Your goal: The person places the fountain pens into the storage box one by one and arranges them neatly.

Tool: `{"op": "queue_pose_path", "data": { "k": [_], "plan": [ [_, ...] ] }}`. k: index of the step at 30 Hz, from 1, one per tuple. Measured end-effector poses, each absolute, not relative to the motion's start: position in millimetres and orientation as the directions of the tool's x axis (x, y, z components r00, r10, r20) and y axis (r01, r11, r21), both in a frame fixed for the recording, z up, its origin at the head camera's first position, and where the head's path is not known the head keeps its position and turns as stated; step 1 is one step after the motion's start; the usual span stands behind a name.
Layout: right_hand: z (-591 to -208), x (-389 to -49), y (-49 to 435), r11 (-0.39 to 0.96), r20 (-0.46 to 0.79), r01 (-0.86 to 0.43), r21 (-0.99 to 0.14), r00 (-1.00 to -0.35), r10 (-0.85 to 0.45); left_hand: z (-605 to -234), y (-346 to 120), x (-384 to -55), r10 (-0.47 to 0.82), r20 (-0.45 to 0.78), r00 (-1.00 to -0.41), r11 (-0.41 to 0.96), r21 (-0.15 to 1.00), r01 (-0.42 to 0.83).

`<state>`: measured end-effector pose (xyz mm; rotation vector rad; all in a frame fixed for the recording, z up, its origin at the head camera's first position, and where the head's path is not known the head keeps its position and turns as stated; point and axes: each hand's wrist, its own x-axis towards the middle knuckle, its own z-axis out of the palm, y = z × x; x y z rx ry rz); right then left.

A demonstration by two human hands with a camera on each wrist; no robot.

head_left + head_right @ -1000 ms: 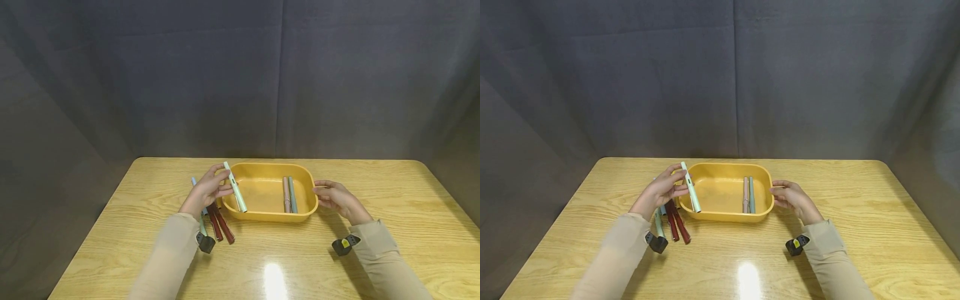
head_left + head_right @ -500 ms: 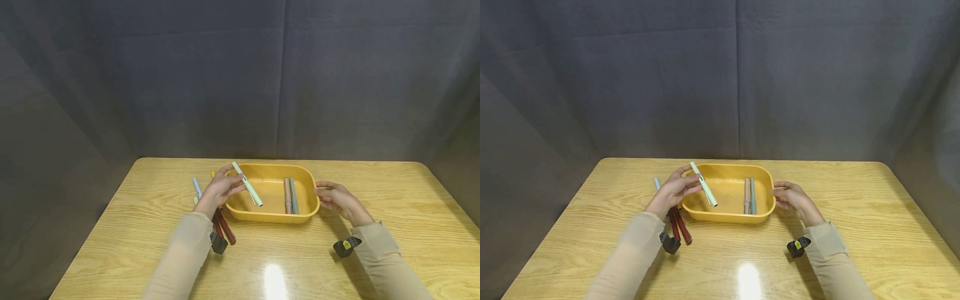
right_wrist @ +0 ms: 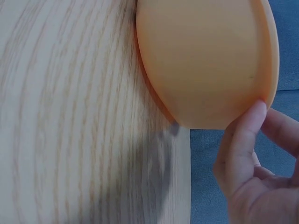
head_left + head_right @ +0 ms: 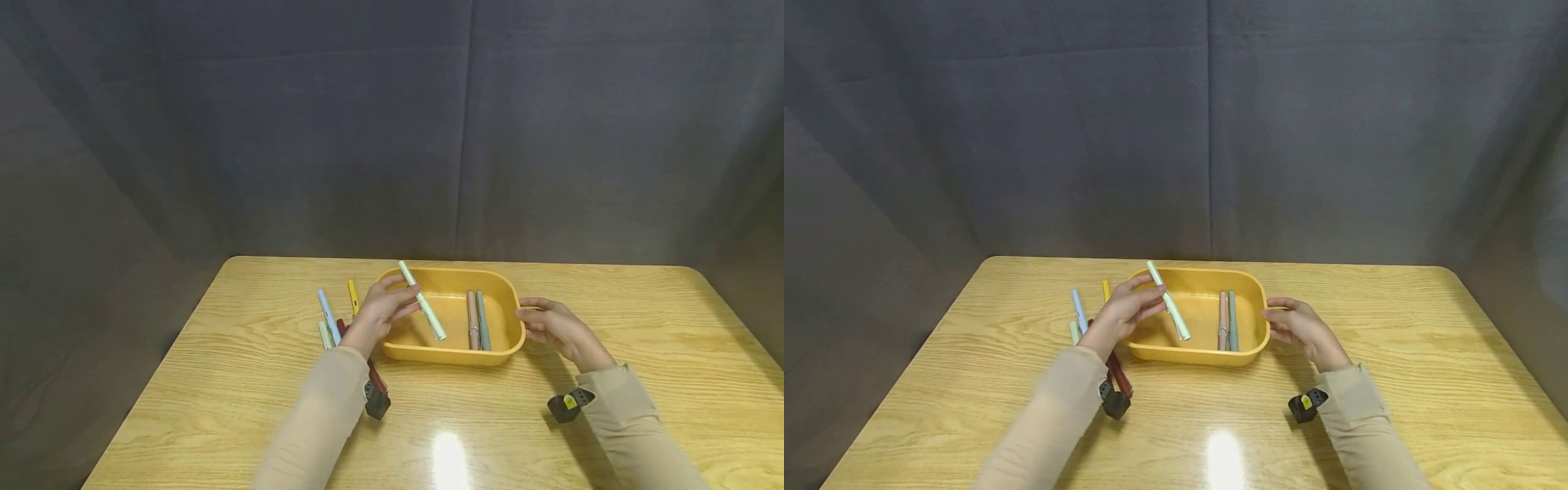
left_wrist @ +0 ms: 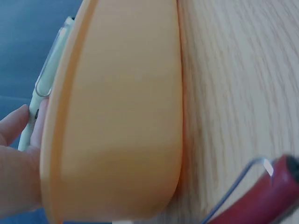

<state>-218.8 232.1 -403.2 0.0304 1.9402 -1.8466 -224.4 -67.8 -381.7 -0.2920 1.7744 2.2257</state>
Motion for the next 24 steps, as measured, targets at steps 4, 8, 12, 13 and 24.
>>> {"op": "queue_pose_path", "data": {
  "k": [4,8,12,13,24],
  "plan": [
    [-404.4,-219.4,232.7,0.115,-0.339,0.319,-0.941,-0.895,-0.29,-385.0,-58.8,-225.2,0.08,-0.318,-0.945,-0.173,0.929,-0.327],
    [-405.1,-220.4,233.1,0.119,-0.342,0.321,-0.94,-0.891,-0.298,-388.5,-51.0,-225.8,0.072,-0.312,-0.947,-0.142,0.937,-0.319],
    [-405.6,-220.9,233.1,0.109,-0.345,0.327,-0.939,-0.888,-0.306,-392.4,-44.7,-226.4,0.071,-0.316,-0.946,-0.117,0.939,-0.323],
    [-405.6,-220.7,233.2,0.105,-0.345,0.328,-0.939,-0.887,-0.307,-392.7,-43.1,-226.4,0.071,-0.32,-0.945,-0.108,0.939,-0.327],
    [-403.4,-219.2,233.8,0.077,-0.339,0.333,-0.94,-0.886,-0.315,-395.4,-23.4,-227.4,0.096,-0.341,-0.935,-0.034,0.938,-0.345]
  ]
}}
